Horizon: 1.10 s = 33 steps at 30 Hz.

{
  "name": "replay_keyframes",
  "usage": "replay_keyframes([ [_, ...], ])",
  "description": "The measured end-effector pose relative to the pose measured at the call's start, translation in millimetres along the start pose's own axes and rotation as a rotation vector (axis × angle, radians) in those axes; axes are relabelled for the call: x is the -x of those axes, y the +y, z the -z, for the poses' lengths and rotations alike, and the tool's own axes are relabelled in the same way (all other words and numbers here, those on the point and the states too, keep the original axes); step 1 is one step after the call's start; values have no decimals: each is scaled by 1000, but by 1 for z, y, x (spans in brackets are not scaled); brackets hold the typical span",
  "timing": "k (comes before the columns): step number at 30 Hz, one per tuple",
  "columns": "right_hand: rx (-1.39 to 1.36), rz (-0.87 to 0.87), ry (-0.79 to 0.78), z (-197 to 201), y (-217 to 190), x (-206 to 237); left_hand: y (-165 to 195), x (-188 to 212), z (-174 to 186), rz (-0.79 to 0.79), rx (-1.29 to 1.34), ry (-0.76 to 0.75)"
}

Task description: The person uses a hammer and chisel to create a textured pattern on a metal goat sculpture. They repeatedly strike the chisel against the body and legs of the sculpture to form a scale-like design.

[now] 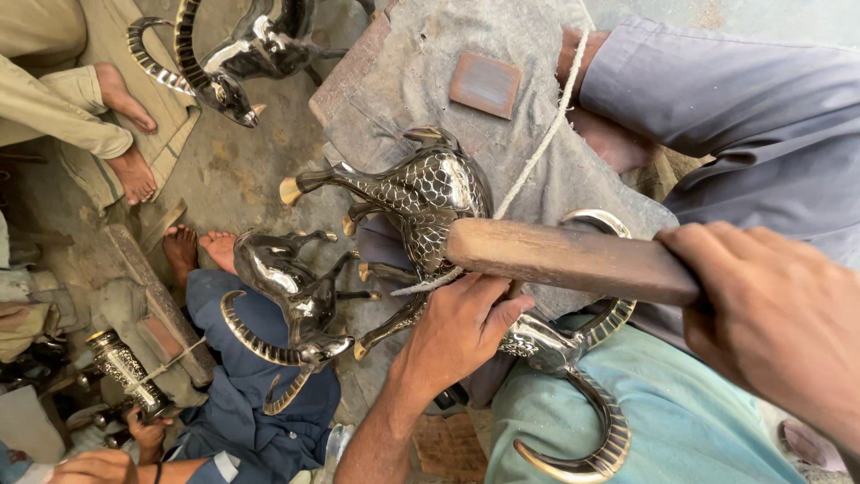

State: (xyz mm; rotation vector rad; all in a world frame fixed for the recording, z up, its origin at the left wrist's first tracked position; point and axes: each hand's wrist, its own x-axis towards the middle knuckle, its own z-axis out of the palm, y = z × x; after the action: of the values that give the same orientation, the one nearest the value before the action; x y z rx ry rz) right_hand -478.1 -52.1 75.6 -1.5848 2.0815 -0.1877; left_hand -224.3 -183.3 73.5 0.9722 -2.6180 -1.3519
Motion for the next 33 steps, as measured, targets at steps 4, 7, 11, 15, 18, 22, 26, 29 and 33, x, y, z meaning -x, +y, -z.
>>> replay_keyframes([
  [4, -294, -200, 2, -1, -8, -1, 3, 4, -1, 62, 83, 29],
  [7, 45, -52, -110, -3, -4, -4, 2, 7, -1, 8, 101, 101],
  [11, -196, -138, 16, -5, 9, -5, 0, 19, 2, 193, 237, 226],
  [15, -344, -320, 26, -10, 6, -10, -2, 24, 0, 164, 232, 355],
  [18, -488, -188, 144, -7, -3, -18, -3, 20, -2, 150, 171, 310],
  [22, -412, -114, 172, 2, -14, -29, -3, 18, 0, 124, 151, 282],
  [26, -370, 13, 206, 10, -20, -43, -3, 17, 0, 122, 148, 284],
  [29, -325, 94, 100, 16, -26, -54, -3, 18, -1, 137, 203, 309],
  [33, 48, 331, 4, 31, -30, -67, -6, 21, -1, 75, 106, 343],
])
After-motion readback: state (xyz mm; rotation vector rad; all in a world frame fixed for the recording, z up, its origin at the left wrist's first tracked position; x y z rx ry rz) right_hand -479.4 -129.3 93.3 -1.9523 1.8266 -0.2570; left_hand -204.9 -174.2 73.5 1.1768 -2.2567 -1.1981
